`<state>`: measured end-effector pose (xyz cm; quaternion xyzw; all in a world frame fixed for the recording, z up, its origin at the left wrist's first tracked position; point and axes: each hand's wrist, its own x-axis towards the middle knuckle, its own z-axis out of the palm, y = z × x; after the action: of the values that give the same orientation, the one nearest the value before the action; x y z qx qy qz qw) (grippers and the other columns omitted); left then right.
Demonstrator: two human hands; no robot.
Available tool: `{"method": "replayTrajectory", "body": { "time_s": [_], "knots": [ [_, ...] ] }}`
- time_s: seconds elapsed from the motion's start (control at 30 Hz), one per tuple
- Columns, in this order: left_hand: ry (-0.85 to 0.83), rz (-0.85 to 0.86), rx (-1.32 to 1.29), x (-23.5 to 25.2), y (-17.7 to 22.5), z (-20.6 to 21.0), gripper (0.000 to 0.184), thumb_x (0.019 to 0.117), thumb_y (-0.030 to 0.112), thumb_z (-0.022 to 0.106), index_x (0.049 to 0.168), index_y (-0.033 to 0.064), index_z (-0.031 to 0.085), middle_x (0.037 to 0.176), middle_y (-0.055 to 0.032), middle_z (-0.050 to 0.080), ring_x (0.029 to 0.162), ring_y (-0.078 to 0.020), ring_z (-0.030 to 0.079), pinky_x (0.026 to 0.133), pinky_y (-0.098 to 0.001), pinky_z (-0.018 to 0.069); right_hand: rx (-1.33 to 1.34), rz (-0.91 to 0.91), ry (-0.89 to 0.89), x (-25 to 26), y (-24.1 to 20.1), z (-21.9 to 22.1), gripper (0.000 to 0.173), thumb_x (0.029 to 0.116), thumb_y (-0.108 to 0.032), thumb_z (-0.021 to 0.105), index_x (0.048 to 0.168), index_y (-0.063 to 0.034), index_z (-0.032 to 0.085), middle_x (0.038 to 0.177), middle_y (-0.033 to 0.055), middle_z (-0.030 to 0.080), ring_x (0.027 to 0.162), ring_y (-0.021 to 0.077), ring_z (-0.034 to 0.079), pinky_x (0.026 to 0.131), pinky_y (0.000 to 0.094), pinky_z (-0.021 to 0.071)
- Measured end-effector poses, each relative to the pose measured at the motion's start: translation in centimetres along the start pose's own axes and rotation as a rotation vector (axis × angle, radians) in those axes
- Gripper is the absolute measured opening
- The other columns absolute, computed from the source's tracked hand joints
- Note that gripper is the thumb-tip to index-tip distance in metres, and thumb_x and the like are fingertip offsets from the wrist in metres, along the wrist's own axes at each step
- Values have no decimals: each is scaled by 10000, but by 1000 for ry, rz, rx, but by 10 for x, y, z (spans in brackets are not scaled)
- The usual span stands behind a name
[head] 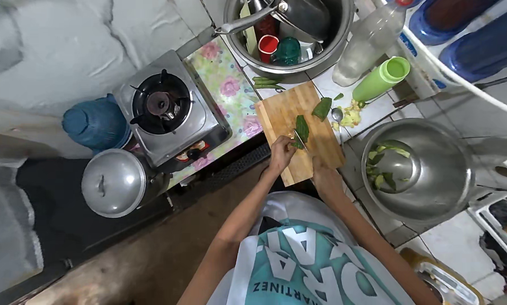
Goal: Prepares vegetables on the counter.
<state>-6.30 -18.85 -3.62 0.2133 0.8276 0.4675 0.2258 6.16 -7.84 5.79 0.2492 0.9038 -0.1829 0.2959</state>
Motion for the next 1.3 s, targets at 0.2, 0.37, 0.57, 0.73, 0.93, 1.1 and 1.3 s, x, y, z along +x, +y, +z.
{"method": "replayTrajectory", "body": {
  "time_s": [0.2, 0.37, 0.57, 0.73, 0.93, 1.1, 1.3],
  "knots": [
    [65, -28, -15, 9, 4, -2, 213, 928, -1, 671, 1135, 7, 721, 1213, -173, 667, 1060, -264, 665, 927, -415, 554, 35, 5, -72, 28, -3, -5, 527, 1085, -83, 367, 1602, -53, 266, 1174, 269, 671, 1122, 437, 667, 933, 559, 528],
    [-1, -40, 30, 12, 7, -5, 198, 912, 48, 708, 1106, 14, 725, 1153, -158, 677, 1013, -249, 662, 915, -412, 550, 150, -60, 4, 21, -5, -29, 418, 1093, -98, 373, 1504, -22, 391, 1298, 289, 608, 1101, 462, 667, 896, 588, 544],
    [-33, -16, 70, 10, 11, -5, 209, 924, 53, 686, 1117, -15, 727, 1174, -181, 678, 1052, -254, 668, 956, -397, 543, 124, -45, 53, 44, -7, -5, 420, 1098, -101, 340, 1510, -28, 377, 1091, 274, 696, 1039, 470, 695, 889, 592, 536],
    [-136, -191, 118, 23, 34, -8, 771, 808, 141, 835, 1478, 61, 464, 1383, -298, 505, 1169, -383, 606, 975, -470, 540, 314, -108, 241, 16, 36, 3, 414, 1070, -138, 461, 1449, 29, 450, 1214, 294, 642, 1063, 461, 677, 909, 588, 543],
    [-374, -103, 598, 67, 63, 17, 857, 733, 172, 888, 1485, 296, 497, 1558, -302, 273, 1311, -533, 431, 920, -611, 530, 532, 46, -11, -7, 82, -6, 596, 1107, -202, 415, 1622, -52, 156, 1138, 251, 657, 902, 353, 712, 852, 514, 578],
    [-405, -124, 559, 78, 58, 17, 821, 723, 127, 888, 1452, 222, 522, 1534, -309, 300, 1311, -522, 435, 981, -612, 496, 645, 56, -113, 13, 76, 4, 551, 1105, -194, 404, 1591, -55, 184, 1125, 238, 638, 869, 313, 711, 801, 478, 591],
    [-376, -49, 413, 69, 57, 10, 738, 696, 73, 884, 1367, 82, 577, 1501, -303, 366, 1304, -456, 478, 1063, -534, 460, 676, 20, -108, -6, 72, 5, 544, 1110, -224, 404, 1585, -47, 206, 1121, 250, 653, 978, 367, 699, 910, 529, 550]
  ]
}}
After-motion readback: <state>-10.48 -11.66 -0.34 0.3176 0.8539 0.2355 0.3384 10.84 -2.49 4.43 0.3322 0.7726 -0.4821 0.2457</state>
